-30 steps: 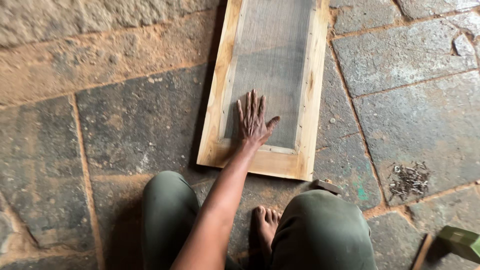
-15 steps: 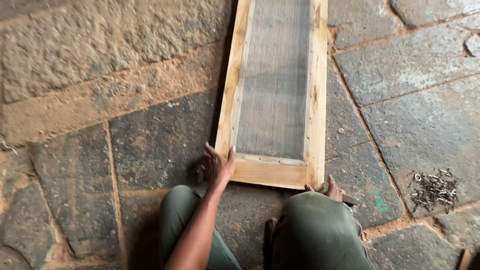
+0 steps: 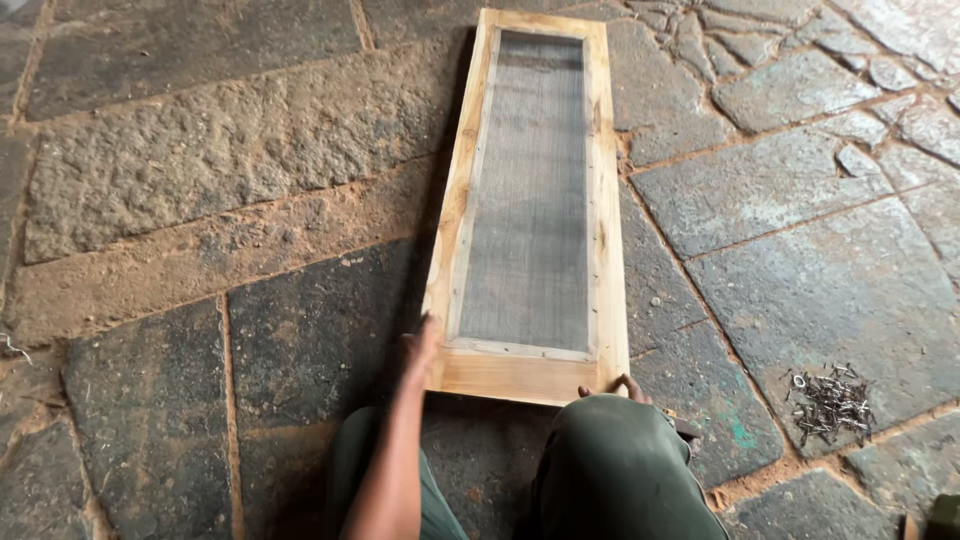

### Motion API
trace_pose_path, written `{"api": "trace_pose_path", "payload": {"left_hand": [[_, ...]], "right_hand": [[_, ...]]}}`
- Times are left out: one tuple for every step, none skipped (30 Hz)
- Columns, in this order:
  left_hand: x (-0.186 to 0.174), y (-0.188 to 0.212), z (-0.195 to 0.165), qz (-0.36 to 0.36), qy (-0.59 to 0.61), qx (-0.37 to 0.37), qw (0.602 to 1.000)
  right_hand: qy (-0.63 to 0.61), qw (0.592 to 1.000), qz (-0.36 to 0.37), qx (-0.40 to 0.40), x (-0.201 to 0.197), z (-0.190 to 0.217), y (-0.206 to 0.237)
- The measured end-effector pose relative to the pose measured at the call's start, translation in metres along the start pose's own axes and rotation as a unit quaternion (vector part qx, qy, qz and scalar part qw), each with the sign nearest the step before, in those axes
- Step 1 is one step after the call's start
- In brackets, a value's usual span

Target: The person sits on a stone floor and uses a hammer to drive nails into a wooden frame, securing a mesh screen. The person repeatedly picks up nails, positions them along the frame edges, and hammers them in, working around the perimeter of the frame.

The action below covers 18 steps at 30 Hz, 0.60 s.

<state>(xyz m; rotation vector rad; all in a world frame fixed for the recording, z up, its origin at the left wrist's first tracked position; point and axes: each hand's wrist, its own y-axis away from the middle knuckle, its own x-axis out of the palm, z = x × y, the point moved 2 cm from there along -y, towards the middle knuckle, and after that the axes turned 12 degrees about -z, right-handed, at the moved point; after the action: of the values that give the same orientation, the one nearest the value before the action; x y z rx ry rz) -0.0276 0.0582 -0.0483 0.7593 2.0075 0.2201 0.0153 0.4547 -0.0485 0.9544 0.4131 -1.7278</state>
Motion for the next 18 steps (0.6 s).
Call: {"api": "trace_pose_path", "payload": {"left_hand": [[-0.009, -0.004, -0.001, 0.052, 0.056, -0.046, 0.996], [-0.021, -0.007, -0.003, 0.021, 0.042, -0.011, 0.999], [-0.031, -0.006, -0.005, -0.009, 0.019, 0.017, 1.0], [-0.044, -0.002, -0.008, -0.049, -0.018, 0.046, 0.998], [-0.056, 0.005, -0.012, -0.082, -0.048, 0.068, 0.993], [-0.07, 0.013, -0.018, -0.1, -0.064, 0.083, 0.989], [-0.084, 0.023, -0.025, -0.117, -0.079, 0.101, 0.985], [-0.1, 0.032, -0.035, -0.131, -0.084, 0.122, 0.98], [-0.118, 0.04, -0.046, -0.15, -0.09, 0.146, 0.974], [-0.137, 0.047, -0.059, -0.166, -0.095, 0.171, 0.966], [-0.16, 0.053, -0.074, -0.221, -0.12, 0.222, 0.942], [-0.184, 0.058, -0.09, -0.276, -0.142, 0.272, 0.911], [-0.206, 0.06, -0.103, -0.265, -0.136, 0.265, 0.917], [-0.23, 0.062, -0.115, -0.251, -0.129, 0.259, 0.924], [-0.253, 0.065, -0.129, -0.283, -0.162, 0.289, 0.9], [-0.276, 0.068, -0.141, -0.315, -0.193, 0.319, 0.873], [-0.297, 0.072, -0.149, -0.319, -0.213, 0.323, 0.865], [-0.318, 0.076, -0.158, -0.323, -0.231, 0.327, 0.857]], "right_hand": [[-0.018, 1.0, 0.011, -0.008, -0.003, -0.001, 0.001], [-0.033, 0.999, 0.023, -0.014, -0.007, -0.003, 0.0], [-0.05, 0.998, 0.036, -0.018, -0.013, -0.006, 0.001], [-0.072, 0.996, 0.05, -0.022, -0.021, -0.01, 0.0], [-0.096, 0.993, 0.067, -0.026, -0.028, -0.014, 0.001], [-0.123, 0.988, 0.085, -0.029, -0.035, -0.018, 0.0], [-0.153, 0.982, 0.103, -0.028, -0.041, -0.023, 0.003], [-0.182, 0.975, 0.122, -0.029, -0.049, -0.031, 0.009], [-0.21, 0.967, 0.142, -0.031, -0.056, -0.038, 0.016], [-0.236, 0.958, 0.155, -0.04, -0.061, -0.044, 0.02], [-0.262, 0.949, 0.167, -0.052, -0.065, -0.048, 0.024], [-0.289, 0.938, 0.176, -0.068, -0.066, -0.047, 0.022], [-0.313, 0.928, 0.183, -0.087, -0.065, -0.046, 0.02], [-0.338, 0.916, 0.188, -0.11, -0.065, -0.041, 0.015], [-0.368, 0.898, 0.194, -0.144, -0.062, -0.031, 0.006], [-0.378, 0.892, 0.192, -0.156, -0.063, -0.024, -0.001], [-0.39, 0.885, 0.188, -0.168, -0.063, -0.014, -0.011], [-0.395, 0.883, 0.183, -0.175, -0.068, -0.004, -0.018]]}}
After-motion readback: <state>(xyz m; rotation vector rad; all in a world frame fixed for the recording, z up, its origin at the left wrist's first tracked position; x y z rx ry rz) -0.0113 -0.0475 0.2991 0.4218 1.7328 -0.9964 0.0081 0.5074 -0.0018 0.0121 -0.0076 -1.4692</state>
